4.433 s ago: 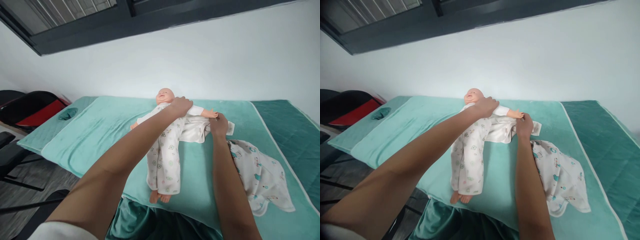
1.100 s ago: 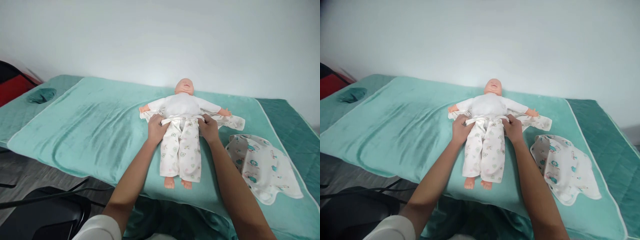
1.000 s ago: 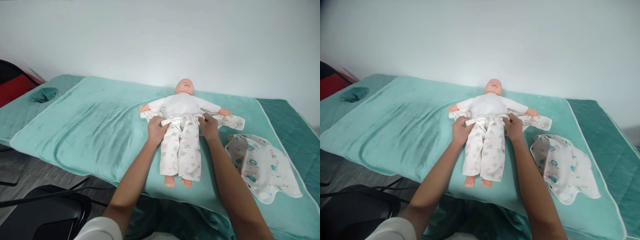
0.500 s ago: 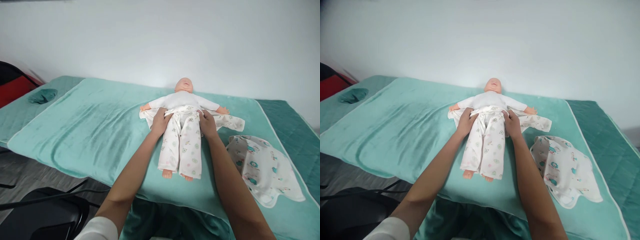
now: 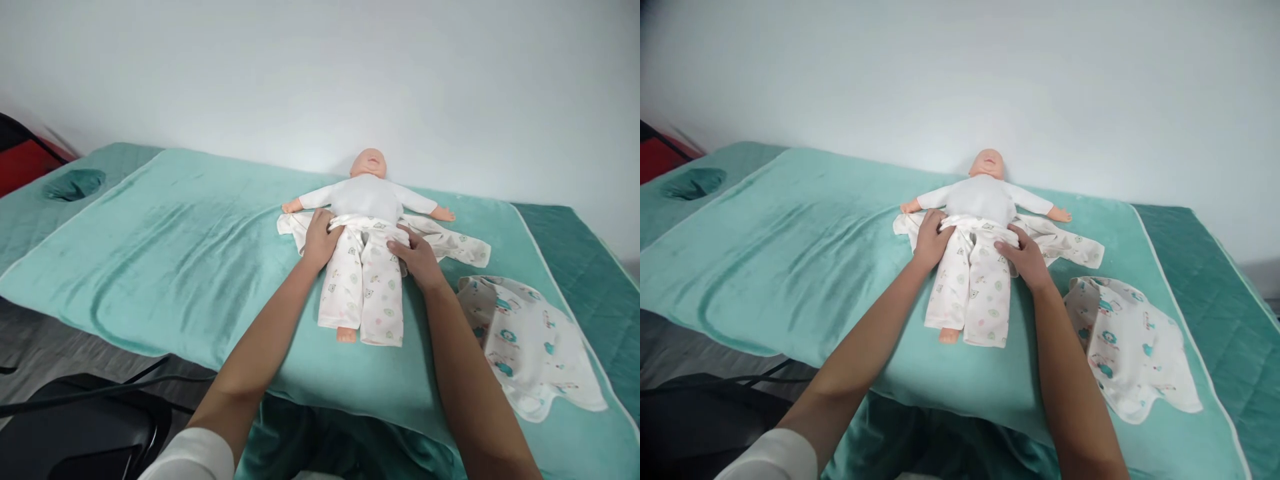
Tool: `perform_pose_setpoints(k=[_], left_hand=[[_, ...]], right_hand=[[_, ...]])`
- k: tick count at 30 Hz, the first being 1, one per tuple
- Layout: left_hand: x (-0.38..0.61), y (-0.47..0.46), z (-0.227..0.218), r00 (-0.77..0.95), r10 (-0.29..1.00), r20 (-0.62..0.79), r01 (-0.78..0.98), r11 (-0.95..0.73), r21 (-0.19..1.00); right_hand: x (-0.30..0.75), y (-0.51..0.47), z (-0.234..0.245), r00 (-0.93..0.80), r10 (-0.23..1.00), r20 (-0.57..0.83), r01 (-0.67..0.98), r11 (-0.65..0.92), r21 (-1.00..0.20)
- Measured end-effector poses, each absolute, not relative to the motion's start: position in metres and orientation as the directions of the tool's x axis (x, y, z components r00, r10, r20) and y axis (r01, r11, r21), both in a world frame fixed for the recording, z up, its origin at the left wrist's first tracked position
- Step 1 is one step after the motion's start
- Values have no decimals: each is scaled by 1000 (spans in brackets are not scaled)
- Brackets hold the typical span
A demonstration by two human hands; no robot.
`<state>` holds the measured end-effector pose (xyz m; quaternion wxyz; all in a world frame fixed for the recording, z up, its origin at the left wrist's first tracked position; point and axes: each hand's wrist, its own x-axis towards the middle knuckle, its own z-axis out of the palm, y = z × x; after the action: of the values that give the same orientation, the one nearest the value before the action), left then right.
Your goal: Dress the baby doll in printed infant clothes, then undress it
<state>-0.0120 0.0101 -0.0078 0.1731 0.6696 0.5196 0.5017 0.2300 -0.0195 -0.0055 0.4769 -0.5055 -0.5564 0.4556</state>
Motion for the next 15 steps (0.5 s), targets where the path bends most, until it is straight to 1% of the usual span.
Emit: perform_pose_setpoints(k=[3,7,9,10,13,15], left_hand=[[-13,-11,-10,-74,856,511,475,-420,773],[-15,-40,-13,-68,835,547,470,-457,755],[-16,-49,-14,-66,833,549,474,-458,752],[-17,-52,-14,-69,836,545,475,-452,755],[-18,-53,-12,-77,858,509,468,-419,778],[-18,-51,-10,-80,875,478,460,-393,796]], right_hand=[[231,-24,-7,-2,1000,20,88,20,-996],[228,-22,-10,60,994,93,171,81,-982],[224,-22,-9,92,979,184,246,157,-957],[222,-23,-8,110,961,253,289,213,-933],[216,-28,0,127,876,465,419,377,-826],[214,-33,6,103,853,511,458,415,-786]])
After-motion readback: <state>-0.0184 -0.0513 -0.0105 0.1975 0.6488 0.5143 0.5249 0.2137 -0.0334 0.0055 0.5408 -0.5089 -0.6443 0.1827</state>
